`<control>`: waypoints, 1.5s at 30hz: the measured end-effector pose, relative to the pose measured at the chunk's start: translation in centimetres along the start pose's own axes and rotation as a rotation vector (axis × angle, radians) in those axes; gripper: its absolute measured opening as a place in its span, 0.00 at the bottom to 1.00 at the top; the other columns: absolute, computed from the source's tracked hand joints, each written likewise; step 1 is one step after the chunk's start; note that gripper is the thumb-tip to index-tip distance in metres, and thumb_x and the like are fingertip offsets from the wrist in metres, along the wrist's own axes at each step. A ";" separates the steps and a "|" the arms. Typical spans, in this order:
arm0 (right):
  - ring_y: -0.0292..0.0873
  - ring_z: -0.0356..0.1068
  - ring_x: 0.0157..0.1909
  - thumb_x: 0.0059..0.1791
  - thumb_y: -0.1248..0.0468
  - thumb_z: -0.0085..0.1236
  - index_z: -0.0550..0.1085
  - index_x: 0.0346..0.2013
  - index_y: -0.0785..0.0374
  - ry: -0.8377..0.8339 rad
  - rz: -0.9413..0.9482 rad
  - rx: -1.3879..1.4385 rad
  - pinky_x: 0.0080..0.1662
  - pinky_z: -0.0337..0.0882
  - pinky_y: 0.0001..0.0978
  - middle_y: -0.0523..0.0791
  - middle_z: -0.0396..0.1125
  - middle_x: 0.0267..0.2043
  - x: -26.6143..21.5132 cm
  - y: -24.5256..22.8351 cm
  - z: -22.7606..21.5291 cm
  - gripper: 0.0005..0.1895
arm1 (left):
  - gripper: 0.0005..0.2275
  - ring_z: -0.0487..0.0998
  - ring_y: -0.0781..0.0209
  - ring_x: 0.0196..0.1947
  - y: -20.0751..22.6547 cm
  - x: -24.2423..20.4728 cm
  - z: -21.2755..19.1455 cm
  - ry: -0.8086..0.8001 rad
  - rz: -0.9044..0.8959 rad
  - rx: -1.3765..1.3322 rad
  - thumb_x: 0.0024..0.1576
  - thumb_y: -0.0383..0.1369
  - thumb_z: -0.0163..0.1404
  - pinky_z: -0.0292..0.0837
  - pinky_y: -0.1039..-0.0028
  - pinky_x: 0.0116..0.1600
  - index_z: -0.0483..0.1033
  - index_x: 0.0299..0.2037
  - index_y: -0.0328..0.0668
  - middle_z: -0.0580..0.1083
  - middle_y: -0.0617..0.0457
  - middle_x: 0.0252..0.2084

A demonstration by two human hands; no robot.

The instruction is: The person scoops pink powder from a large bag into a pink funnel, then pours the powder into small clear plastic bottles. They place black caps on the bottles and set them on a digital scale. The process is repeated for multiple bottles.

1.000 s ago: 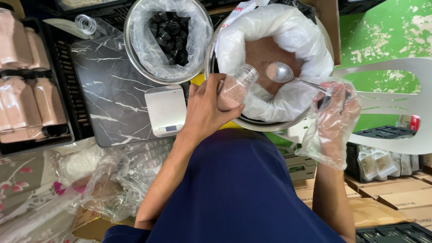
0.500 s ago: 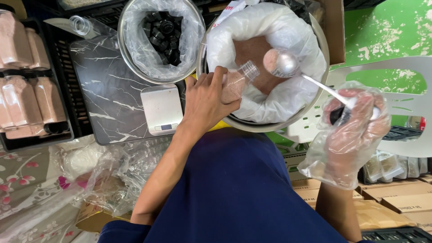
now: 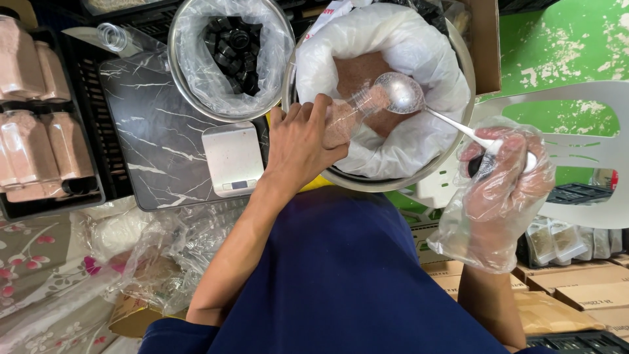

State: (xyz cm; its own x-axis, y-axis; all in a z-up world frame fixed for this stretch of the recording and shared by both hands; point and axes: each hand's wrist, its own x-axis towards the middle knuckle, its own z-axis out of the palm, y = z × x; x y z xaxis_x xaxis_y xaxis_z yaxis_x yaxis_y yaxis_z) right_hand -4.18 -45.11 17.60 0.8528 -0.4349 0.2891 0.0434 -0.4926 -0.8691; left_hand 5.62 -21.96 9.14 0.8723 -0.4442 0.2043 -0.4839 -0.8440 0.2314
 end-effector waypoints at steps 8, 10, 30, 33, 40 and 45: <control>0.45 0.67 0.30 0.69 0.55 0.33 0.70 0.42 0.72 -0.023 0.021 -0.026 0.30 0.65 0.31 0.52 0.66 0.32 -0.1 -0.5 0.1 0.24 | 0.23 0.73 0.53 0.26 0.0 -0.1 0.3 0.020 0.000 0.028 0.43 0.48 0.61 0.59 0.63 0.39 0.68 0.43 0.47 0.71 0.58 0.23; 0.48 0.65 0.26 0.69 0.64 0.31 0.70 0.42 0.77 -0.004 -0.118 -0.096 0.35 0.62 0.37 0.55 0.64 0.28 0.0 0.0 0.1 0.23 | 0.22 0.73 0.52 0.26 0.0 -0.1 0.4 0.046 0.010 0.012 0.42 0.46 0.60 0.58 0.62 0.38 0.68 0.43 0.46 0.70 0.57 0.22; 0.39 0.62 0.46 0.66 0.69 0.52 0.58 0.66 0.64 -0.039 0.165 0.000 0.50 0.67 0.32 0.49 0.62 0.46 -3.0 3.7 3.4 0.16 | 0.33 0.83 0.43 0.44 -1.2 -3.6 -2.1 0.043 -0.136 -0.507 0.43 0.42 0.69 0.68 0.61 0.48 0.64 0.56 0.46 0.78 0.44 0.36; 0.37 0.64 0.47 0.63 0.73 0.55 0.58 0.68 0.59 0.019 0.147 0.151 0.55 0.69 0.34 0.46 0.60 0.49 -3.1 2.6 5.1 0.22 | 0.33 0.83 0.42 0.42 -1.9 -5.3 -3.2 0.043 -0.179 -0.656 0.44 0.40 0.69 0.72 0.60 0.49 0.63 0.57 0.47 0.79 0.44 0.43; 0.59 0.74 0.58 0.57 0.58 0.58 0.59 0.65 0.76 -0.264 -0.174 0.571 0.60 0.77 0.46 0.64 0.68 0.54 -4.9 -2.4 14.9 0.31 | 0.30 0.82 0.37 0.55 -5.1 -9.2 -6.6 0.048 -0.324 -0.878 0.50 0.31 0.68 0.76 0.51 0.60 0.61 0.58 0.45 0.75 0.48 0.64; 0.59 0.77 0.53 0.47 0.60 0.77 0.72 0.53 0.74 -0.415 -0.453 0.474 0.57 0.77 0.48 0.56 0.74 0.49 -6.2 -7.8 23.0 0.30 | 0.28 0.80 0.30 0.55 -12.4 -13.7 -1.1 0.076 -0.367 -0.891 0.50 0.26 0.66 0.74 0.45 0.61 0.60 0.56 0.41 0.75 0.42 0.61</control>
State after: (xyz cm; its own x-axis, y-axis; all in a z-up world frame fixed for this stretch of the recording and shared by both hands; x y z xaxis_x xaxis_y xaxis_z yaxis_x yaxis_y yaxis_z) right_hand 2.15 -21.19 13.38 0.8196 0.0966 0.5648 0.5730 -0.1390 -0.8077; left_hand -0.37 -5.09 4.51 0.9880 -0.1515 0.0290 -0.0846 -0.3748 0.9233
